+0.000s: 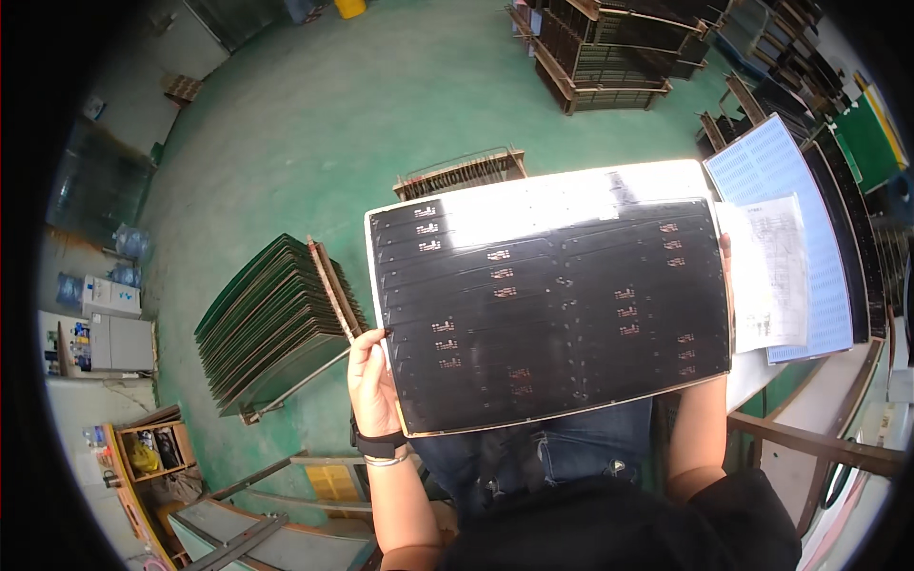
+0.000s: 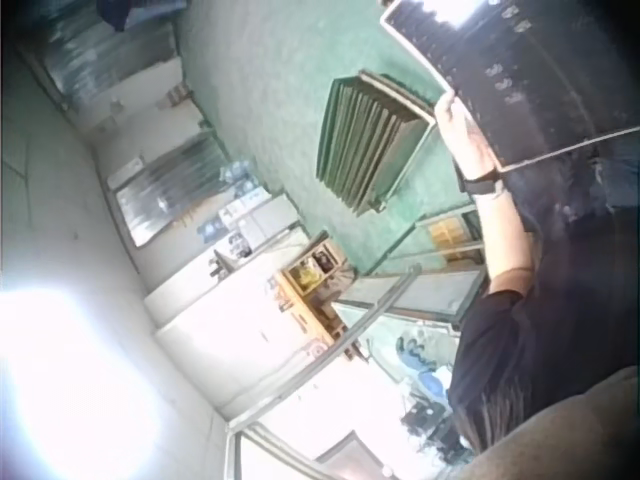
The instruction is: Inspecting large green circuit board panels and placing them into a vertical drying or storage rack.
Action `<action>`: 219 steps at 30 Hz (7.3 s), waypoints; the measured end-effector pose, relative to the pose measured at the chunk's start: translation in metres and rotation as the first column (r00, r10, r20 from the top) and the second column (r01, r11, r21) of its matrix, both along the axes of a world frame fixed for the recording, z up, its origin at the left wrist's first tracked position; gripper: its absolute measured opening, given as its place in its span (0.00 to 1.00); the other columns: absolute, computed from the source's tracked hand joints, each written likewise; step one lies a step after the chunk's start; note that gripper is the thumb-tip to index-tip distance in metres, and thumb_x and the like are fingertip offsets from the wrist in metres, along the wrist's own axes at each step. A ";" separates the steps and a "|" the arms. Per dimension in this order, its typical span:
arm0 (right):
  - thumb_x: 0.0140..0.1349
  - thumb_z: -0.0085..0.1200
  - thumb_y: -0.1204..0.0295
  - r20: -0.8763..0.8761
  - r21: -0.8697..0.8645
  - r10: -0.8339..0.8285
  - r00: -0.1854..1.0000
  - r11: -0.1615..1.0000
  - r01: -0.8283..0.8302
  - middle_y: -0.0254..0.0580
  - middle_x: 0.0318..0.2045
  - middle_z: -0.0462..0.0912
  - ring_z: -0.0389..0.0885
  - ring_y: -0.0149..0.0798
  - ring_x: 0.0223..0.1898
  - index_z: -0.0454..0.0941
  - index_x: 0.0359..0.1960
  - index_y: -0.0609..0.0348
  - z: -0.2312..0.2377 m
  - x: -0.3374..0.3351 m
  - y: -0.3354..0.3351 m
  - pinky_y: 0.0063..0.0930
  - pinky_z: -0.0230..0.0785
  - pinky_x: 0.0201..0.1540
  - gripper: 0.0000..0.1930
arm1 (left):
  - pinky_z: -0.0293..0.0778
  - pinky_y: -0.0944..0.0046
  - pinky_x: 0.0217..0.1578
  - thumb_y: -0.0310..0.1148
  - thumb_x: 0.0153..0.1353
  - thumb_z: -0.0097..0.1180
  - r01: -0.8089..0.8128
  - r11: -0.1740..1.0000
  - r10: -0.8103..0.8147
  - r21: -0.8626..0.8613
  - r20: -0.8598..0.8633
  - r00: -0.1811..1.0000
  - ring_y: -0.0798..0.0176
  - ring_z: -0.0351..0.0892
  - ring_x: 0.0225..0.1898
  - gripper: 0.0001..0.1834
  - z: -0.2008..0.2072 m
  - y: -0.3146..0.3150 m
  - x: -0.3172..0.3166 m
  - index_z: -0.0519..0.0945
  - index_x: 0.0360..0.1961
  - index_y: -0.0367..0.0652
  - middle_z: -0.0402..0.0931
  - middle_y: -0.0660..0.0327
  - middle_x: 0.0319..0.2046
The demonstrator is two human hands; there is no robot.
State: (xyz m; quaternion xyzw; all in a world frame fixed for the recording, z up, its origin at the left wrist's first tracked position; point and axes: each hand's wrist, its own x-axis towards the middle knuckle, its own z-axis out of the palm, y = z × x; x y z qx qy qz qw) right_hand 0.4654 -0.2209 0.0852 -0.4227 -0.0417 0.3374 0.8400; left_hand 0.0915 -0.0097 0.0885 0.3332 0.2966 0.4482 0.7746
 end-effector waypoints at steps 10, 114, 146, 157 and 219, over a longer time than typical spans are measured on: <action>0.66 0.37 0.62 -0.007 -0.035 -0.087 0.996 0.996 0.087 0.43 0.55 0.69 0.64 0.35 0.58 0.63 0.57 0.59 -0.003 0.000 0.000 0.30 0.49 0.65 0.21 | 0.68 0.64 0.51 0.26 0.62 0.47 0.030 0.999 -0.029 0.031 -0.050 0.998 0.65 0.72 0.47 0.09 -0.010 0.000 0.001 0.72 0.43 0.41 0.74 0.59 0.44; 0.52 0.44 0.80 0.292 -0.746 0.585 0.757 0.635 -0.203 0.42 0.22 0.73 0.77 0.34 0.22 0.77 0.32 0.60 -0.246 -0.010 0.225 0.26 0.71 0.26 0.09 | 0.73 0.73 0.22 0.13 0.51 0.41 0.395 0.796 0.217 0.459 -0.825 0.522 0.68 0.77 0.23 0.14 -0.128 0.039 0.024 0.80 0.30 0.35 0.76 0.56 0.29; 0.57 0.50 0.68 0.204 -0.935 0.893 0.400 0.056 0.351 0.51 0.27 0.81 0.81 0.49 0.31 0.73 0.48 0.52 -0.322 -0.004 0.242 0.42 0.73 0.33 0.16 | 0.74 0.68 0.24 0.16 0.46 0.46 0.463 0.768 0.228 0.442 -0.865 0.448 0.63 0.79 0.24 0.13 -0.118 0.042 0.037 0.81 0.28 0.40 0.78 0.57 0.27; 0.58 0.48 0.70 0.661 -0.749 0.646 0.381 0.599 0.284 0.61 0.31 0.78 0.79 0.56 0.34 0.75 0.42 0.67 -0.060 0.013 0.154 0.42 0.72 0.38 0.14 | 0.73 0.70 0.25 0.16 0.51 0.44 0.413 0.787 0.233 0.459 -0.840 0.489 0.66 0.79 0.23 0.12 -0.116 0.035 0.037 0.81 0.28 0.37 0.78 0.56 0.25; 0.66 0.40 0.72 0.093 0.039 0.230 0.969 0.971 -0.234 0.40 0.52 0.72 0.72 0.33 0.52 0.60 0.58 0.64 0.012 -0.097 0.048 0.25 0.69 0.50 0.20 | 0.67 0.56 0.53 0.50 0.65 0.39 -0.006 0.972 0.141 -0.233 0.568 0.811 0.57 0.70 0.51 0.25 0.014 -0.017 0.038 0.68 0.53 0.41 0.70 0.57 0.51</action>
